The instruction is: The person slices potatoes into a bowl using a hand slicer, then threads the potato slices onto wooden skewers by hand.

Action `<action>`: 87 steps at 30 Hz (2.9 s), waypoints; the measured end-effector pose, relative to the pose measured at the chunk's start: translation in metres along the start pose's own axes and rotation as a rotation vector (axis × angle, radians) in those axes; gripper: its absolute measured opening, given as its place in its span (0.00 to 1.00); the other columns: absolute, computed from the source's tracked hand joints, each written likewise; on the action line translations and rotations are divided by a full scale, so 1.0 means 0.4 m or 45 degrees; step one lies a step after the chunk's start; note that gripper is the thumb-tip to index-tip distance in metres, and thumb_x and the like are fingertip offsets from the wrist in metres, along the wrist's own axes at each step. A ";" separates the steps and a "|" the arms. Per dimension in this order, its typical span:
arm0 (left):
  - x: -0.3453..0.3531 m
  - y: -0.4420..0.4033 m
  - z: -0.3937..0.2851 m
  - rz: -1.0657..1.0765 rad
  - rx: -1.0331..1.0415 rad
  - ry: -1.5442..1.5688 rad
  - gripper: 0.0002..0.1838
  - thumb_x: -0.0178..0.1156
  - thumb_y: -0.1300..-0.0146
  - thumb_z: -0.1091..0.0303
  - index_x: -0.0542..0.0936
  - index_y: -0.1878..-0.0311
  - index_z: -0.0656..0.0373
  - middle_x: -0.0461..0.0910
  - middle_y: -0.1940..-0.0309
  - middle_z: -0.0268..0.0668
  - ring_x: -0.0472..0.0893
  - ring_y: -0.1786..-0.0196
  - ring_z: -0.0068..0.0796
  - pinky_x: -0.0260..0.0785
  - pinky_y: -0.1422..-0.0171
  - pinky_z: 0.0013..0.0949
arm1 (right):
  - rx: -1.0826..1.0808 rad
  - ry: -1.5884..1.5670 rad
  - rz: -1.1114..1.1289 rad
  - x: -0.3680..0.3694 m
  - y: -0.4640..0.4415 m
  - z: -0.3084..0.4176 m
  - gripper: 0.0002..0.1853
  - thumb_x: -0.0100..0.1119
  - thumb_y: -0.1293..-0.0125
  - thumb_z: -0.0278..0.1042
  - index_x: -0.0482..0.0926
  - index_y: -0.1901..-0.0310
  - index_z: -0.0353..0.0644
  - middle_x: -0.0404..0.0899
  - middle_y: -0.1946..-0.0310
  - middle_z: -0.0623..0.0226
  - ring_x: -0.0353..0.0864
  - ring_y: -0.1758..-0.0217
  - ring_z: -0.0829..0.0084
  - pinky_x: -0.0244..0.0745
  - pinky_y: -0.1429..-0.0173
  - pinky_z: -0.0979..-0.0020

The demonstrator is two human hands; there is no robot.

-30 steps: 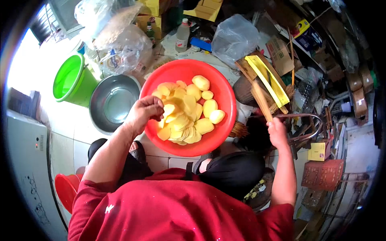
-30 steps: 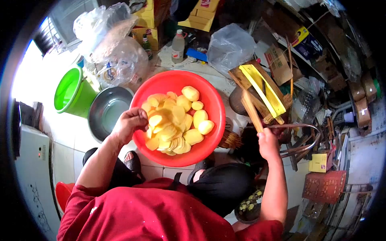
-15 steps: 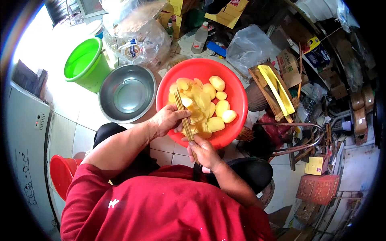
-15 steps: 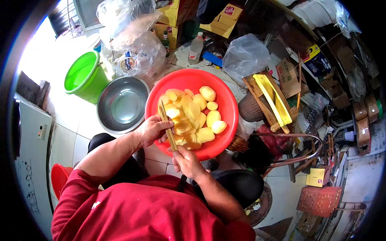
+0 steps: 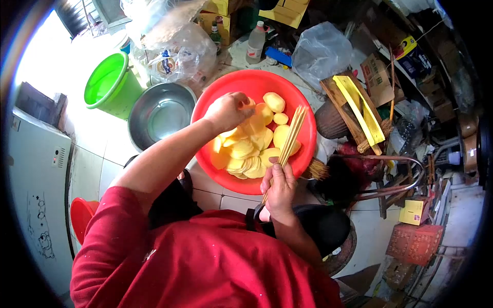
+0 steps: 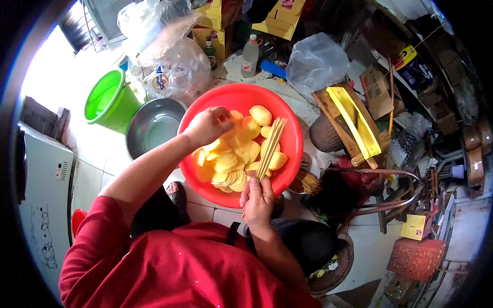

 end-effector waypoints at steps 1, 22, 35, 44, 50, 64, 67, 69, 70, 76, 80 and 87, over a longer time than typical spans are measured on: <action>0.021 -0.009 -0.014 0.026 0.113 -0.135 0.20 0.67 0.47 0.56 0.80 0.55 0.59 0.81 0.60 0.42 0.80 0.55 0.38 0.71 0.46 0.39 | 0.006 -0.029 -0.031 -0.002 0.001 0.010 0.10 0.42 0.26 0.34 0.72 0.52 0.39 0.65 0.81 0.74 0.61 0.85 0.83 0.59 0.81 0.80; 0.089 -0.067 -0.006 0.256 0.242 -0.606 0.14 0.54 0.46 0.68 0.82 0.56 0.55 0.83 0.61 0.45 0.82 0.58 0.47 0.75 0.52 0.44 | 0.002 -0.186 0.073 -0.028 0.048 0.095 0.10 0.44 0.26 0.32 0.72 0.51 0.38 0.67 0.80 0.74 0.62 0.83 0.84 0.58 0.80 0.81; -0.075 0.231 0.031 0.422 0.132 -0.486 0.27 0.53 0.51 0.74 0.73 0.43 0.62 0.75 0.45 0.48 0.74 0.41 0.47 0.66 0.35 0.41 | 0.037 0.028 0.094 0.009 0.052 0.029 0.09 0.46 0.27 0.34 0.73 0.53 0.40 0.67 0.80 0.75 0.62 0.84 0.85 0.59 0.81 0.82; -0.072 0.134 0.079 0.118 0.046 -0.283 0.20 0.55 0.43 0.71 0.77 0.46 0.58 0.79 0.53 0.49 0.80 0.51 0.46 0.72 0.45 0.41 | 0.000 0.210 0.091 0.026 0.030 0.009 0.08 0.45 0.27 0.33 0.73 0.53 0.40 0.66 0.80 0.76 0.62 0.83 0.86 0.59 0.80 0.82; -0.022 0.088 0.110 0.390 0.032 -0.520 0.20 0.58 0.45 0.68 0.77 0.47 0.60 0.79 0.51 0.48 0.77 0.46 0.45 0.69 0.40 0.41 | 0.032 0.281 0.084 0.043 0.014 0.002 0.08 0.44 0.27 0.33 0.72 0.53 0.40 0.65 0.81 0.76 0.61 0.84 0.85 0.59 0.80 0.82; -0.104 0.104 0.112 0.090 -0.039 -0.083 0.11 0.65 0.49 0.68 0.80 0.61 0.60 0.82 0.70 0.41 0.82 0.65 0.35 0.74 0.58 0.35 | 0.189 0.367 0.354 0.062 0.010 -0.044 0.10 0.50 0.28 0.34 0.75 0.52 0.39 0.71 0.76 0.75 0.66 0.79 0.86 0.62 0.76 0.83; -0.119 0.108 0.119 0.204 -0.241 0.459 0.08 0.63 0.43 0.74 0.80 0.60 0.62 0.81 0.69 0.32 0.79 0.65 0.21 0.73 0.58 0.27 | 0.320 0.334 0.462 0.077 0.024 -0.042 0.11 0.50 0.28 0.34 0.76 0.50 0.39 0.73 0.74 0.74 0.69 0.78 0.85 0.64 0.74 0.83; -0.123 0.119 0.116 0.277 -0.389 0.927 0.05 0.59 0.39 0.79 0.80 0.60 0.61 0.80 0.66 0.28 0.78 0.65 0.18 0.72 0.58 0.23 | 0.376 0.335 0.507 0.084 0.027 -0.044 0.12 0.50 0.29 0.33 0.76 0.49 0.40 0.74 0.74 0.73 0.70 0.78 0.84 0.65 0.75 0.82; -0.126 0.124 0.112 0.272 -0.389 0.928 0.05 0.59 0.39 0.79 0.80 0.60 0.61 0.80 0.66 0.28 0.78 0.65 0.18 0.72 0.58 0.23 | 0.375 0.337 0.512 0.087 0.027 -0.042 0.12 0.50 0.29 0.33 0.76 0.49 0.40 0.74 0.74 0.73 0.70 0.78 0.84 0.65 0.75 0.82; -0.163 0.151 0.087 0.292 -0.495 1.261 0.04 0.60 0.37 0.73 0.80 0.60 0.60 0.79 0.68 0.28 0.79 0.66 0.19 0.73 0.59 0.24 | 0.424 0.240 0.475 0.090 0.028 -0.029 0.10 0.51 0.30 0.32 0.71 0.49 0.41 0.74 0.75 0.69 0.71 0.81 0.81 0.64 0.79 0.81; -0.181 0.167 0.057 0.196 -0.511 1.418 0.05 0.59 0.35 0.71 0.78 0.58 0.60 0.79 0.65 0.30 0.80 0.65 0.21 0.76 0.61 0.26 | 0.424 0.236 0.479 0.103 0.041 -0.006 0.06 0.51 0.30 0.32 0.69 0.56 0.42 0.74 0.77 0.70 0.70 0.84 0.82 0.61 0.83 0.82; -0.132 0.191 0.052 0.062 -0.537 1.771 0.10 0.60 0.41 0.81 0.77 0.57 0.58 0.79 0.63 0.34 0.82 0.63 0.28 0.77 0.55 0.31 | 0.471 0.132 0.462 0.101 0.054 0.002 0.06 0.54 0.33 0.31 0.69 0.59 0.42 0.74 0.79 0.70 0.70 0.86 0.81 0.60 0.85 0.82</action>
Point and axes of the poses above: each hand's wrist, its own y-axis away from the middle knuckle, its own x-axis out of the palm, z = x × y, the point moved 2 cm from there along -y, towards the middle knuckle
